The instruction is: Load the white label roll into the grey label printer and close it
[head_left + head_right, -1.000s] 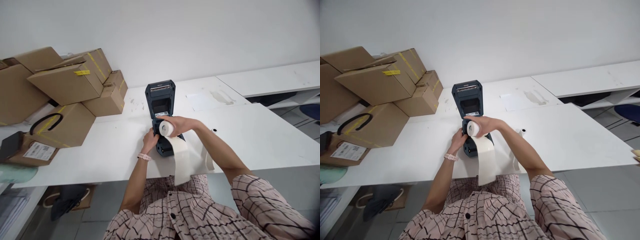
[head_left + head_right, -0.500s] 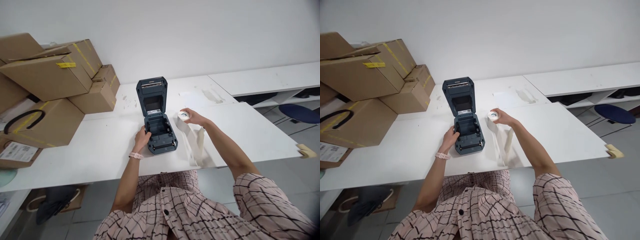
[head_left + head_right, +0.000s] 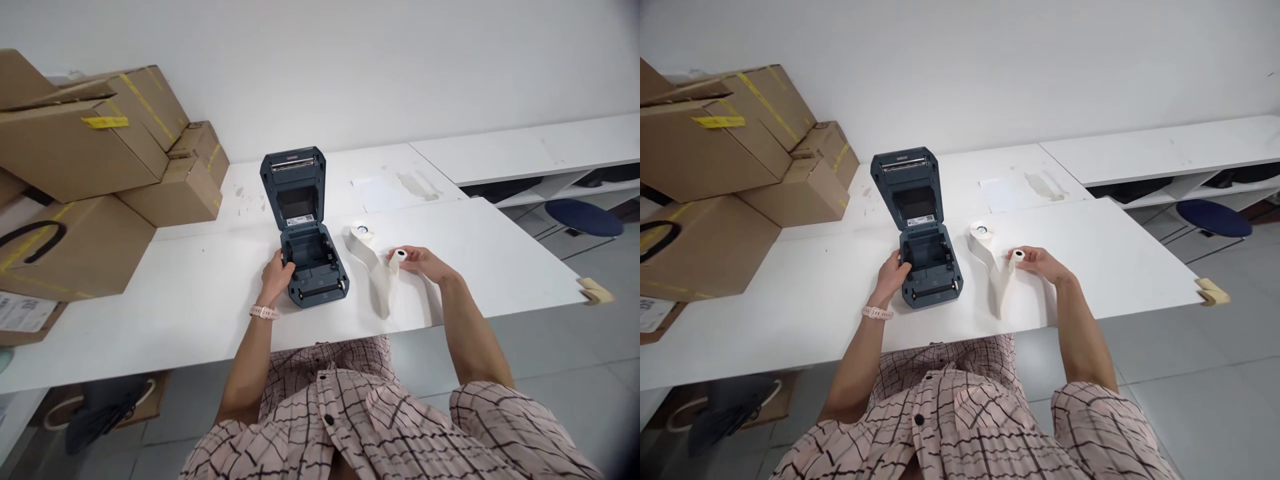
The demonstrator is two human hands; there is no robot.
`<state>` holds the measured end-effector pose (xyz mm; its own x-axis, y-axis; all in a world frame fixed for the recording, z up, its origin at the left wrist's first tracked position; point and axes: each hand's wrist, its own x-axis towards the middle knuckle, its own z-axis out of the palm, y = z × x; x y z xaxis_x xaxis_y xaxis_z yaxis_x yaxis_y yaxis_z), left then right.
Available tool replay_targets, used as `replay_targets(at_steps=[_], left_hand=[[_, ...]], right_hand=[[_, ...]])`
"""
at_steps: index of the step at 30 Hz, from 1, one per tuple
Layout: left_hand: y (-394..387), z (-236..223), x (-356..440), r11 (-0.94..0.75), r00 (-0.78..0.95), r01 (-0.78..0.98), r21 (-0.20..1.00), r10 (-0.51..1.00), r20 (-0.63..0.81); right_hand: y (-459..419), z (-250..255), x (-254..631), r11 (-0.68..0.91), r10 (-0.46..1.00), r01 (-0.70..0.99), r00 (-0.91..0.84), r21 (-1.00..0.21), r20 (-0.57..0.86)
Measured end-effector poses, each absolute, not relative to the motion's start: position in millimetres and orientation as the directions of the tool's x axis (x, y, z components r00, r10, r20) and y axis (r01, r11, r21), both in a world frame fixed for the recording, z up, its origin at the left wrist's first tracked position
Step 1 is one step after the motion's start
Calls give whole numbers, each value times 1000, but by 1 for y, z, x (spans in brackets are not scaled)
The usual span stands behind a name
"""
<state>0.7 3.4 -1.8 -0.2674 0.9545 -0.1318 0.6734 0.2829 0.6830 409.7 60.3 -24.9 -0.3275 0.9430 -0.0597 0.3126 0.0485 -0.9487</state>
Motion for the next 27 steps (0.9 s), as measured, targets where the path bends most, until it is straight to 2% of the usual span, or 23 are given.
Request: replay_targets(at_steps=[4,6,8,10,12,15,18,20,24,27], left_hand=[[4,-3,0,267,-255,682,681,959,-120],[4,-4,0,265,-255,683,680,960,-118],[5,-6,-1,267,-263,681,682,958,-114],[6,-9,-2,264,-267,667,697,958,-107],[6,-14,-2,259,-269,634,728,957,-106],[8,-23,-3,237,-266,559,795,959,-99],[9,-30,-4,206,-274,489,848,959,-74],[8,-34,-3,184,-283,442,878,957,-59],[7,-36,1,183,-354,331,926,933,-58],[6,-35,6,135,-362,139,981,929,-76]], right_hand=[[61,18,379,187,880,50,-453,-981,145],[62,52,347,294,785,67,-586,-953,201],[66,78,301,409,641,196,-757,-891,128],[73,87,249,596,534,291,-840,-748,99],[81,79,203,721,502,418,-865,-552,1],[90,53,162,774,539,560,-827,-296,-157],[90,35,155,790,549,578,-815,-204,-185],[85,32,161,800,554,564,-825,-204,-113],[56,33,180,824,558,528,-820,-207,127],[21,26,194,835,548,505,-797,-217,255]])
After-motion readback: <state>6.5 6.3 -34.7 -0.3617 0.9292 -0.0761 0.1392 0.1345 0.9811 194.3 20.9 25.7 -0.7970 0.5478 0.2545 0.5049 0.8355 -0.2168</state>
